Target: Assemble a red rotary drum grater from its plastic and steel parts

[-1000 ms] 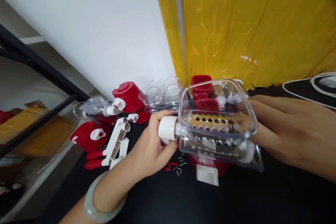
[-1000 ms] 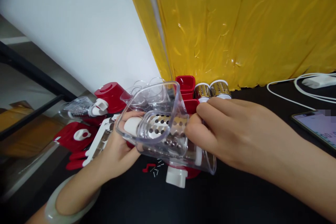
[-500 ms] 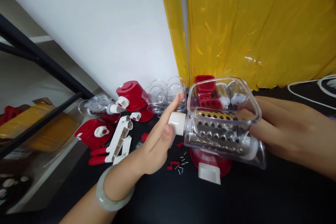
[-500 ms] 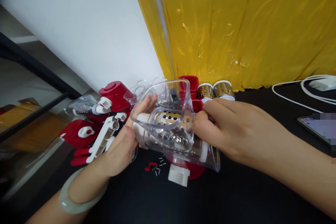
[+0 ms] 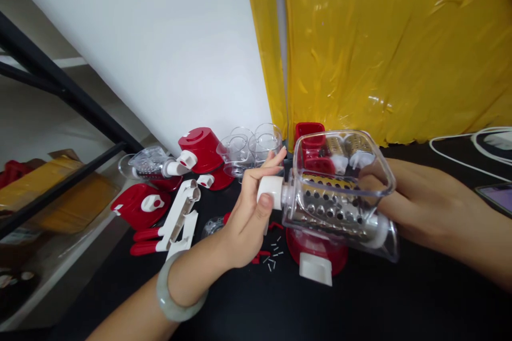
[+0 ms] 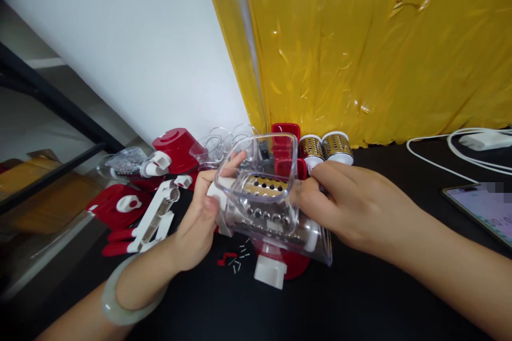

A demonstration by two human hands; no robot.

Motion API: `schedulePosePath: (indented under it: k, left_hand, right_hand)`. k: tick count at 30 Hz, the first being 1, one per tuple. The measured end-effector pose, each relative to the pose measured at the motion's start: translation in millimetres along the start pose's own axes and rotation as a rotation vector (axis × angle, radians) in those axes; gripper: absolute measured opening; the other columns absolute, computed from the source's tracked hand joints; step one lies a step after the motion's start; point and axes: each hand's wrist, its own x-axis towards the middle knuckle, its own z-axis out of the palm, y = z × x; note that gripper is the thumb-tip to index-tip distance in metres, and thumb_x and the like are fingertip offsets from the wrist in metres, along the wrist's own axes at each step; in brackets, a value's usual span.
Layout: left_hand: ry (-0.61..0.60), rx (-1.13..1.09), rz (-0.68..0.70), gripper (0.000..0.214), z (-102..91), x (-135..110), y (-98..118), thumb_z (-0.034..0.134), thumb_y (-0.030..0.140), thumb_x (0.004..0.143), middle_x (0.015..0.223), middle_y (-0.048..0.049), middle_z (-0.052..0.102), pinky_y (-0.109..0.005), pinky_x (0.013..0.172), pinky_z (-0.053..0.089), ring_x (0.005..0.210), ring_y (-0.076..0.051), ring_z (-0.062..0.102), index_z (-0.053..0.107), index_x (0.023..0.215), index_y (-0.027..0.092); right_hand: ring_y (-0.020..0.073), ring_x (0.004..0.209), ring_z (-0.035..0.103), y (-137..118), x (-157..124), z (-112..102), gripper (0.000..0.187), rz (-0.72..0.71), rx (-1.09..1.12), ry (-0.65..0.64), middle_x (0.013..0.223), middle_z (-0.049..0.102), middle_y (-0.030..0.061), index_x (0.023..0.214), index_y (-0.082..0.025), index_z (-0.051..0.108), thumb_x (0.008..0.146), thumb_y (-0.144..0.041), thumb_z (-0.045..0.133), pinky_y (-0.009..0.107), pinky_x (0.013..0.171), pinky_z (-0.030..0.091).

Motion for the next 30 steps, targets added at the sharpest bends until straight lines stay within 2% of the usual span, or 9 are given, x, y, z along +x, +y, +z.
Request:
schedulePosePath:
  k: [3,6,10,13,16,19,25,27,30]
  left_hand:
    - [-0.032,0.179,0.064,0.035,-3.6,6,5,0.03,0.042,0.102,0.157,-0.0075,0.034,-0.054,0.121,0.015,0.149,-0.025,0.02,0.044,0.128,0.024]
    - [-0.035,0.341,0.057,0.041,-10.5,11,11,0.03,0.04,0.102,0.155,-0.0082,0.038,-0.055,0.121,0.014,0.146,-0.025,0.027,0.043,0.137,0.023]
    - [-0.15,0.184,0.016,0.056,-22.1,16,14,0.027,0.054,0.099,0.155,-0.0076,0.037,-0.051,0.121,0.021,0.144,-0.027,0.031,0.042,0.143,0.024]
    - [-0.161,-0.022,-0.066,0.068,-25.6,23,12,0.017,0.064,0.095,0.156,-0.0064,0.037,-0.05,0.119,0.028,0.144,-0.028,0.032,0.043,0.144,0.025]
    - [-0.167,-0.133,-0.132,0.07,-20.3,31,8,0.02,0.066,0.094,0.154,-0.0076,0.04,-0.048,0.118,0.032,0.143,-0.028,0.035,0.042,0.145,0.024]
    - [-0.163,-0.167,-0.134,0.065,-11.0,34,4,0.026,0.063,0.095,0.151,-0.0087,0.044,-0.045,0.117,0.035,0.141,-0.027,0.038,0.041,0.145,0.023]
    - [-0.022,-0.098,-0.113,0.058,-1.7,30,5,0.028,0.056,0.099,0.147,-0.0086,0.047,-0.043,0.116,0.035,0.137,-0.025,0.042,0.032,0.148,0.025]
    - [-0.019,-0.083,-0.116,0.058,-3.4,29,7,0.027,0.056,0.099,0.145,-0.0088,0.048,-0.042,0.115,0.035,0.135,-0.025,0.044,0.03,0.149,0.026]
    - [-0.077,-0.094,-0.128,0.062,-10.6,28,8,0.025,0.06,0.097,0.145,-0.0095,0.046,-0.042,0.116,0.033,0.137,-0.026,0.04,0.03,0.149,0.025]
  right_hand:
    - [0.0133,0.052,0.048,2,0,1,0.033,-0.223,-0.132,0.061,0.061,0.057,0.0034,0.071,-0.017,0.061,0.095,-0.017,0.038,0.024,0.047,0.036]
    - [0.016,0.059,0.051,3,-3,3,0.031,-0.293,-0.2,0.073,0.067,0.058,0.0073,0.076,-0.014,0.064,0.093,-0.012,0.038,0.026,0.053,0.038]
    - [0.017,0.062,0.05,2,-8,5,0.029,-0.248,-0.221,0.046,0.071,0.059,0.0063,0.083,-0.018,0.066,0.093,-0.014,0.039,0.028,0.054,0.036]
    - [0.0149,0.057,0.048,2,-8,3,0.029,-0.221,-0.207,0.039,0.069,0.058,0.0036,0.081,-0.02,0.064,0.094,-0.015,0.039,0.027,0.051,0.034]
    - [0.0132,0.055,0.048,3,-7,2,0.029,-0.213,-0.166,0.033,0.068,0.059,0.0028,0.079,-0.019,0.062,0.092,-0.01,0.038,0.025,0.051,0.035]
    - [0.0146,0.054,0.048,3,-8,3,0.03,-0.221,-0.179,0.051,0.065,0.058,0.0033,0.076,-0.019,0.062,0.091,-0.011,0.038,0.026,0.05,0.035]
    - [0.0117,0.049,0.048,-2,-11,7,0.029,-0.106,-0.065,0.011,0.061,0.058,0.0003,0.073,-0.02,0.06,0.092,-0.013,0.04,0.022,0.045,0.033]
    - [0.0123,0.05,0.048,-1,-11,7,0.028,-0.106,-0.066,0.013,0.062,0.059,0.0009,0.073,-0.02,0.061,0.091,-0.012,0.041,0.023,0.045,0.033]
    - [0.0138,0.05,0.048,1,-9,4,0.029,-0.151,-0.101,0.022,0.061,0.058,0.0019,0.072,-0.02,0.062,0.09,-0.012,0.041,0.025,0.045,0.033]
